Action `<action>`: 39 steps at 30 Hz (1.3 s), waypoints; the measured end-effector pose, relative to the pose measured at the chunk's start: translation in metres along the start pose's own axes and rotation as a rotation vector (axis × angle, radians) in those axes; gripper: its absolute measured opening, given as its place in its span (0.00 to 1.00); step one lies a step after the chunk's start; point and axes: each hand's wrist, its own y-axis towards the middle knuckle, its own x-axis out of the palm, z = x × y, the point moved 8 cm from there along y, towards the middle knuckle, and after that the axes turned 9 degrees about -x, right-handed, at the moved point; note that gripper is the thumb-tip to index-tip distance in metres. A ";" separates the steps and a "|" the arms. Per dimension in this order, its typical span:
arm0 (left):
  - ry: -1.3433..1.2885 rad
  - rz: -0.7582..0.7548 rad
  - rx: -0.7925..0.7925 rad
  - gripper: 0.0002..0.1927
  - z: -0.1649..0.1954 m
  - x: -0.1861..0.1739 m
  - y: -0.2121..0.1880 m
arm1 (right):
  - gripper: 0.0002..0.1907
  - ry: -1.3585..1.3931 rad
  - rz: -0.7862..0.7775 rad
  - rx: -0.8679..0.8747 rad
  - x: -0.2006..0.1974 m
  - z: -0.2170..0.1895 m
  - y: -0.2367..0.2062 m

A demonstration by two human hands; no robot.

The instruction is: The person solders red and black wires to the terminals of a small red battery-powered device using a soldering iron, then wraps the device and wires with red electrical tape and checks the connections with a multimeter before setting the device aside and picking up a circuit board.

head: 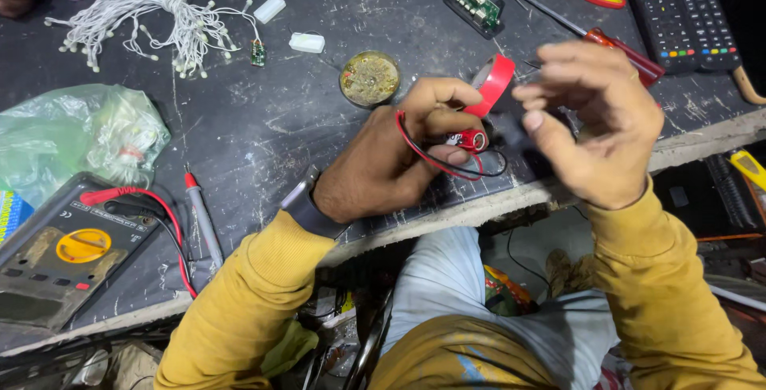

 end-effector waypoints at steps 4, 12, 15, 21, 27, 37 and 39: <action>0.086 -0.029 0.102 0.28 0.012 0.009 -0.001 | 0.21 0.400 -0.037 0.225 0.005 0.029 0.005; -0.131 -0.121 0.054 0.26 -0.001 0.005 0.000 | 0.15 0.361 -0.208 0.250 0.009 0.059 -0.010; -0.116 -0.140 0.105 0.21 -0.003 0.005 0.000 | 0.13 0.319 -0.233 0.205 0.006 0.060 -0.011; 0.074 -0.084 0.196 0.19 -0.001 0.010 0.000 | 0.10 0.266 -0.315 0.234 0.012 0.055 -0.013; 0.263 -0.075 0.167 0.18 -0.010 0.021 0.001 | 0.07 -0.047 -0.551 0.127 0.023 0.043 -0.012; 0.188 -0.112 0.091 0.19 -0.019 0.025 0.003 | 0.09 0.010 -0.552 0.117 0.016 0.048 -0.023; 0.211 -0.107 0.069 0.19 -0.020 0.026 0.004 | 0.09 -0.008 -0.518 0.134 0.015 0.051 -0.027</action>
